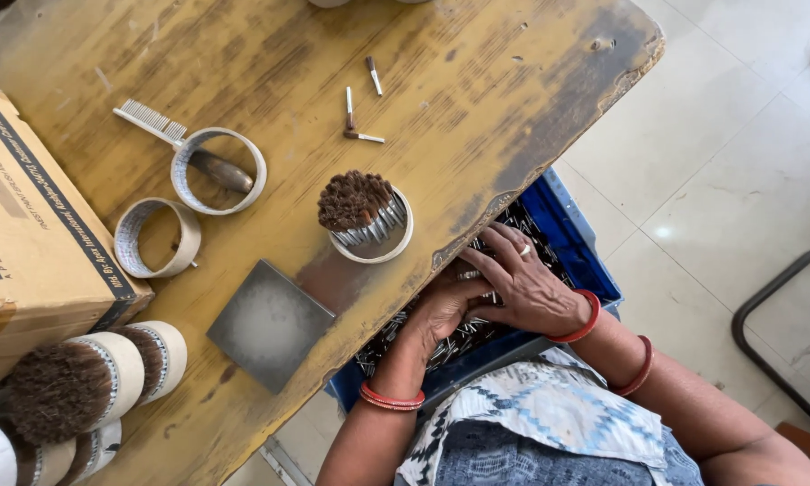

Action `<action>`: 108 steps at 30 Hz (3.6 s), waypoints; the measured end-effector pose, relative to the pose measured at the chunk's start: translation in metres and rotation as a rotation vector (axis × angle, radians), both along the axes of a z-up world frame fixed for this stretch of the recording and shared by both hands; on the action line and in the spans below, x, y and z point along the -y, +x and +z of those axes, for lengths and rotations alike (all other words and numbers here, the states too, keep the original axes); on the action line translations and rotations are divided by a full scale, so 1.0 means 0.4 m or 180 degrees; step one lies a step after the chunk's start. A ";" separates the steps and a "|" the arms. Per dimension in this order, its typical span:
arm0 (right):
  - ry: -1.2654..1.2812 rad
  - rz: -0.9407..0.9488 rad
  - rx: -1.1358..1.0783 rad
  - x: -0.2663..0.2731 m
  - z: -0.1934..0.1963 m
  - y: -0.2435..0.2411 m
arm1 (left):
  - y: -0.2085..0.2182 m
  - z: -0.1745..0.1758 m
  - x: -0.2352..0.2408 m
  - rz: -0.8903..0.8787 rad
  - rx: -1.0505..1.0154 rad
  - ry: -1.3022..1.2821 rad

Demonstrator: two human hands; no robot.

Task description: The person sits at a wooden workbench assembling round brushes. They pick metal handle parts from a blue tray on their lap, insert them into white plastic brush bases filled with brown bristles, and stack the finished brushes on the table.

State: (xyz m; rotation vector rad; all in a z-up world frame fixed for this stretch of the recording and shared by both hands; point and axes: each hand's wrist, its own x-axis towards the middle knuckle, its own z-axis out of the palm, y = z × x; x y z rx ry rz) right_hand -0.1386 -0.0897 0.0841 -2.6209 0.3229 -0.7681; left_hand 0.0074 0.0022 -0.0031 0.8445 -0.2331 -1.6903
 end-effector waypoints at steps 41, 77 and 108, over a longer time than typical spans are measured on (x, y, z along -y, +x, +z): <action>-0.0114 -0.0909 -0.1677 0.014 -0.051 -0.023 | 0.023 0.092 -0.013 -0.0021 0.3685 -0.0378; -0.1112 0.1959 -0.1095 0.134 0.288 0.407 | 0.194 0.452 -0.097 0.1848 0.4869 -0.0491; 0.0697 -0.0519 -0.2548 -0.014 -0.017 -0.168 | 0.136 0.199 -0.394 -0.0385 0.4155 0.0301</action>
